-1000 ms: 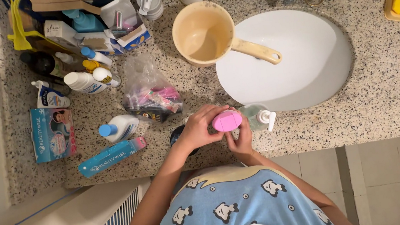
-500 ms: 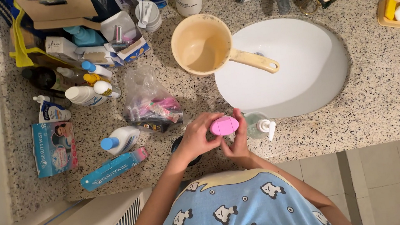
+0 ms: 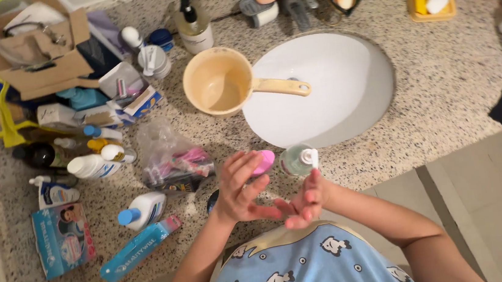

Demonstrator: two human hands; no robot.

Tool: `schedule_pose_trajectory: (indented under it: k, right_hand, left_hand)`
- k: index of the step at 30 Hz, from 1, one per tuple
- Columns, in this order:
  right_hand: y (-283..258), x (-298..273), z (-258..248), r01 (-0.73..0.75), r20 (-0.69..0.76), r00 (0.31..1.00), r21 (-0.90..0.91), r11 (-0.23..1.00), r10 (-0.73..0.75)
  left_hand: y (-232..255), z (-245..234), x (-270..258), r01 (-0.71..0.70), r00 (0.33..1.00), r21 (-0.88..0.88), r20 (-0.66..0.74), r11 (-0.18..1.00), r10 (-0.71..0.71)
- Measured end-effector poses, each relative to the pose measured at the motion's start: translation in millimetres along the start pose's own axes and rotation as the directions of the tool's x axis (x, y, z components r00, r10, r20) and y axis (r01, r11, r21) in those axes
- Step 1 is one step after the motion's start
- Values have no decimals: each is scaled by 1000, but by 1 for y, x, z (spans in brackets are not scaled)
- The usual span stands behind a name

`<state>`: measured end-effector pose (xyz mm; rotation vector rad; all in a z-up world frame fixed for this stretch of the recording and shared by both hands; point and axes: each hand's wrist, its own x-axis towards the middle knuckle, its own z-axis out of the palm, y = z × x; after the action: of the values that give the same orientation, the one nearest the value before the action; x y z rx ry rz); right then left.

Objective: Organizing and checking various skincare and toiletry products on a bathroom counter.

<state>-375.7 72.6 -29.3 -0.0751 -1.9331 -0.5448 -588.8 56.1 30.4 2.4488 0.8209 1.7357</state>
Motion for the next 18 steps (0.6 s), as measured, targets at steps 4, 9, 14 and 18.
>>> schedule_pose_trajectory:
  k: [4,9,14,18]
  right_hand:
    - [15,39,-44,-124,20,991,-267,956,134]
    - [0,36,-110,-360,85,902,-390,848,422]
    - [-21,29,-174,-409,46,868,-500,764,495]
    - [-40,-2,-226,-448,-14,843,-572,687,538]
  left_hand:
    - [15,32,17,-132,991,-3,16,991,132]
    - [58,59,62,-177,977,-62,109,982,182]
    - [98,104,72,-232,956,-164,143,959,256]
    - [131,148,78,-277,937,-244,144,929,317]
